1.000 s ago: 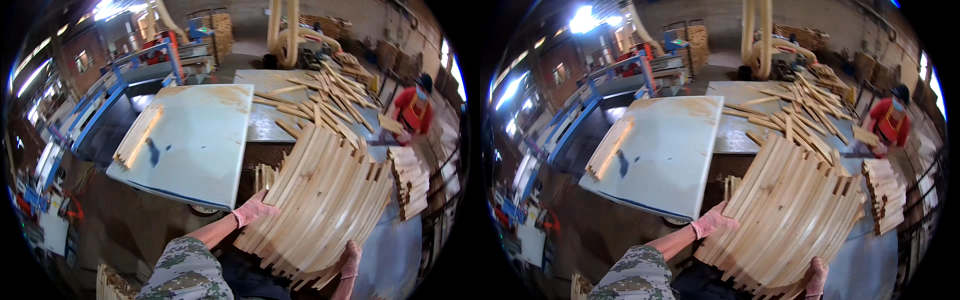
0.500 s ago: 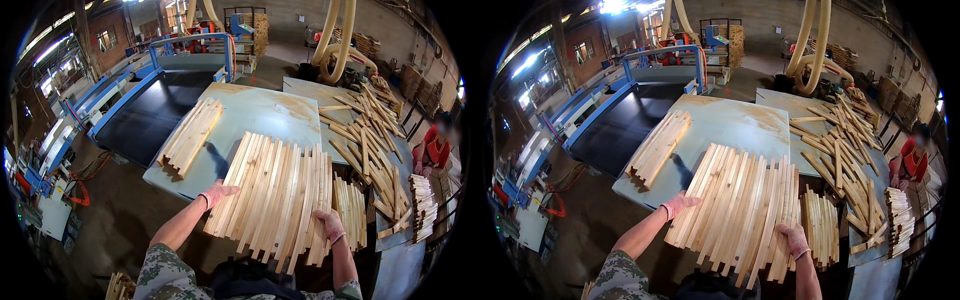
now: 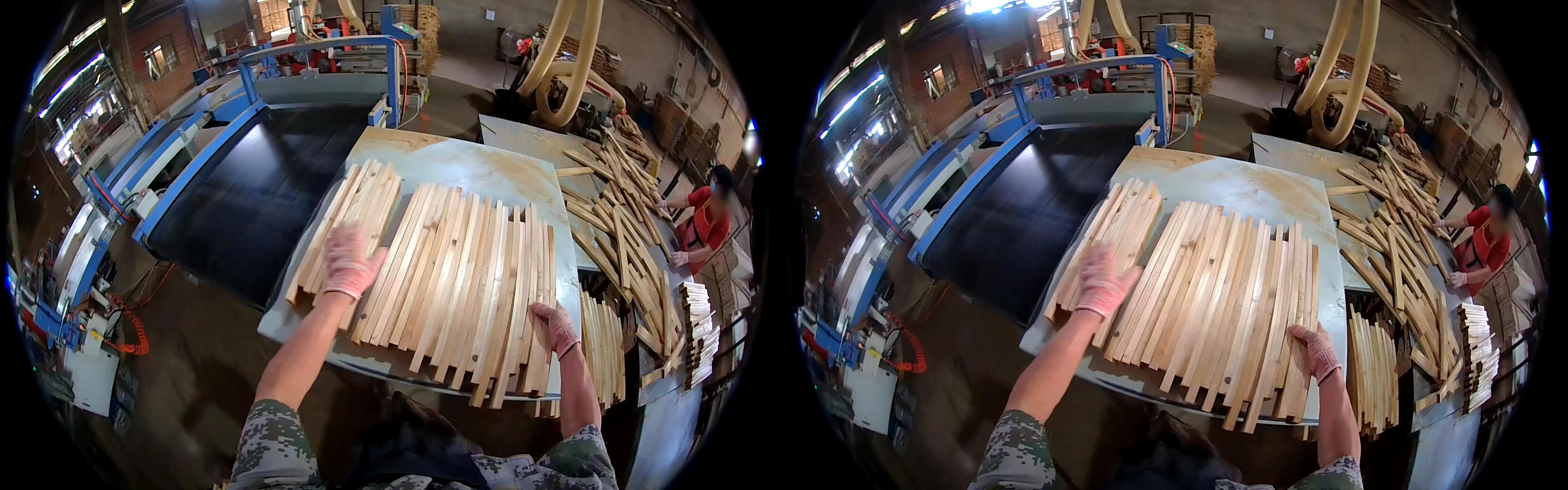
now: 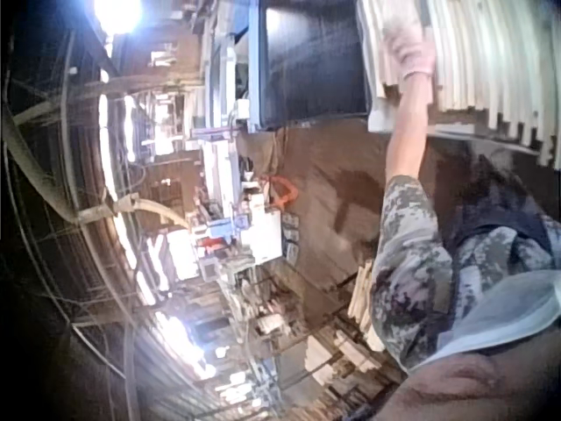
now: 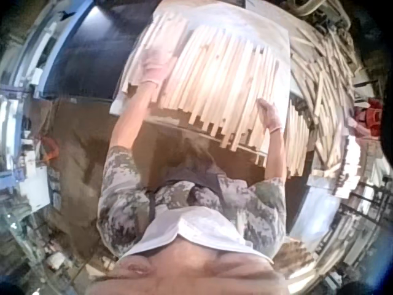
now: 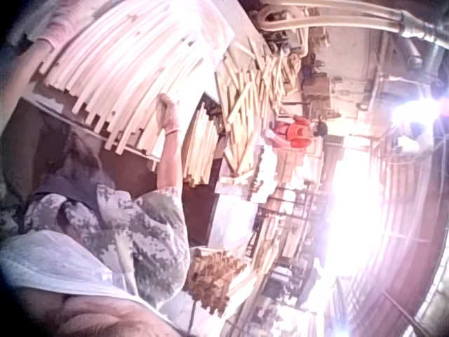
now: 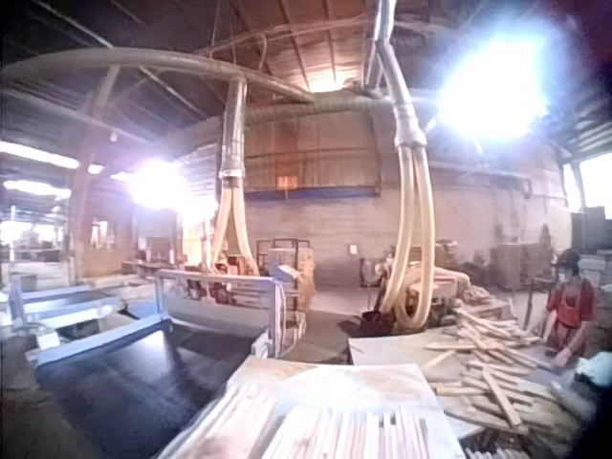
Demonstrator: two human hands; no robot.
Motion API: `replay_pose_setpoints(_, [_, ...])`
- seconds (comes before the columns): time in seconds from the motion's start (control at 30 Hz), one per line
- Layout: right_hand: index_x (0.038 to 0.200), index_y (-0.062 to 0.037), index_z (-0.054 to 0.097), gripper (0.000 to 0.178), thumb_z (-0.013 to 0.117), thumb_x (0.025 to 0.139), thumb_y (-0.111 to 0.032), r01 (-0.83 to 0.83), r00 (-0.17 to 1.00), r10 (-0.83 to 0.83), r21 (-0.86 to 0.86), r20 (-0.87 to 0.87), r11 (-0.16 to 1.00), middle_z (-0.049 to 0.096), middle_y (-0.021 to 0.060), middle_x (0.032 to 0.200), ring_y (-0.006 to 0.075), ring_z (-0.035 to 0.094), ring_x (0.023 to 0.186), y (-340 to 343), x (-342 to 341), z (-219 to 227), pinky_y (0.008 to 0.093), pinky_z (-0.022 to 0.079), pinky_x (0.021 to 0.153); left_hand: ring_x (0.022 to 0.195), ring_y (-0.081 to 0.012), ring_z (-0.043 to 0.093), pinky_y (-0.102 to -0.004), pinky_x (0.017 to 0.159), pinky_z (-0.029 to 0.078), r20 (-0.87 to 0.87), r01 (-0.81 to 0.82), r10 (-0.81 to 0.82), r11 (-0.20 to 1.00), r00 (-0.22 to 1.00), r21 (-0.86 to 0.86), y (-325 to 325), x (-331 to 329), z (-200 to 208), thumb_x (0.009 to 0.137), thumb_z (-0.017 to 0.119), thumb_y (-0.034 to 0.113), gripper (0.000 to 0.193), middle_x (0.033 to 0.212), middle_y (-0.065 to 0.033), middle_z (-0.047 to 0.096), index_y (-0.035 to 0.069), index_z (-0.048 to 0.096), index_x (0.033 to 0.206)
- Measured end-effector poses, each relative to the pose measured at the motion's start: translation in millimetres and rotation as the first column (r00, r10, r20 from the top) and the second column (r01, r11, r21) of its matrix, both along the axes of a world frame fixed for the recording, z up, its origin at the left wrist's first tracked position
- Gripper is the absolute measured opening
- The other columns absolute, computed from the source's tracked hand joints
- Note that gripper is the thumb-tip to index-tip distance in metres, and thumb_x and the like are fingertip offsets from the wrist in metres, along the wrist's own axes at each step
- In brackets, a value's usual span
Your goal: The person repeatedly picks up bundles of light-colored wooden slats from a metal table and places them onto a conveyor belt. The worker wears pink gloves and a camouflage shirt, handling the wood by hand in a repetitive cycle of lifting and placing.
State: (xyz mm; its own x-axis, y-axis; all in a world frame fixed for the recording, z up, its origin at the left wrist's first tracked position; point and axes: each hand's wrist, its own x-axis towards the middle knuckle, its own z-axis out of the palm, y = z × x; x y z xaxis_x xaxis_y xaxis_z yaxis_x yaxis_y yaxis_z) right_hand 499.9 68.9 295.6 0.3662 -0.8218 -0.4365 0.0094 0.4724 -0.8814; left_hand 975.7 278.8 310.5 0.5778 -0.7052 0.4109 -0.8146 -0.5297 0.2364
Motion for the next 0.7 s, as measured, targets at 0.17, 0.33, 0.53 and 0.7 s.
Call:
replay_pose_setpoints(0.17, [0.141, 0.0020, 0.058, 0.050, 0.073, 0.094, -0.005, -0.040, 0.998, 0.038, -0.038, -0.051, 0.998, 0.073, 0.0135, 0.113, 0.0250, 0.072, 0.094, -7.2, 55.0, -3.0, 0.0387, 0.063, 0.086, 0.148, -0.0442, 0.046, -0.0537, 0.123, 0.037, -0.409, -0.173, 0.234, 0.968, 0.882, 0.181, 32.2, 105.6, 6.2, 0.088, 0.077, 0.061, 0.098, 0.162, -0.0253, 0.045, 0.014, 0.039, 0.165])
replay_pose_setpoints(0.33, [0.142, 0.0019, 0.058, 0.051, 0.070, 0.093, -0.004, -0.030, 0.988, 0.020, -0.065, -0.154, 0.997, 0.073, 0.0140, 0.117, 0.0262, 0.073, 0.097, 25.6, 144.7, 20.0, 0.0402, 0.063, 0.088, 0.137, -0.0397, 0.059, -0.0509, 0.115, 0.047, -0.409, -0.203, 0.293, 0.947, 0.864, 0.250, 49.9, 178.7, 13.9, 0.088, 0.076, 0.064, 0.097, 0.152, -0.0198, 0.056, 0.018, 0.041, 0.165])
replay_pose_setpoints(0.53, [0.145, 0.0001, 0.054, 0.059, 0.069, 0.089, 0.000, -0.031, 0.999, 0.031, -0.025, -0.008, 0.999, 0.072, 0.0150, 0.120, 0.0278, 0.074, 0.100, 92.0, 326.5, 19.7, 0.0415, 0.064, 0.089, 0.136, -0.0399, 0.058, -0.0510, 0.113, 0.047, -0.378, -0.262, 0.326, 0.941, 0.866, 0.213, 115.7, 352.4, -13.5, 0.091, 0.070, 0.069, 0.093, 0.153, -0.0174, 0.055, 0.018, 0.044, 0.164])
replay_pose_setpoints(0.7, [0.148, 0.0003, 0.049, 0.067, 0.074, 0.086, 0.000, -0.095, 0.990, 0.098, -0.028, 0.101, 0.995, 0.071, 0.0153, 0.122, 0.0274, 0.074, 0.102, 141.2, 478.9, 6.5, 0.0426, 0.064, 0.092, 0.134, -0.0395, 0.058, -0.0502, 0.110, 0.048, -0.229, -0.270, 0.329, 0.929, 0.916, 0.253, 183.5, 503.3, -23.5, 0.094, 0.066, 0.071, 0.089, 0.152, -0.0155, 0.055, 0.018, 0.046, 0.162])
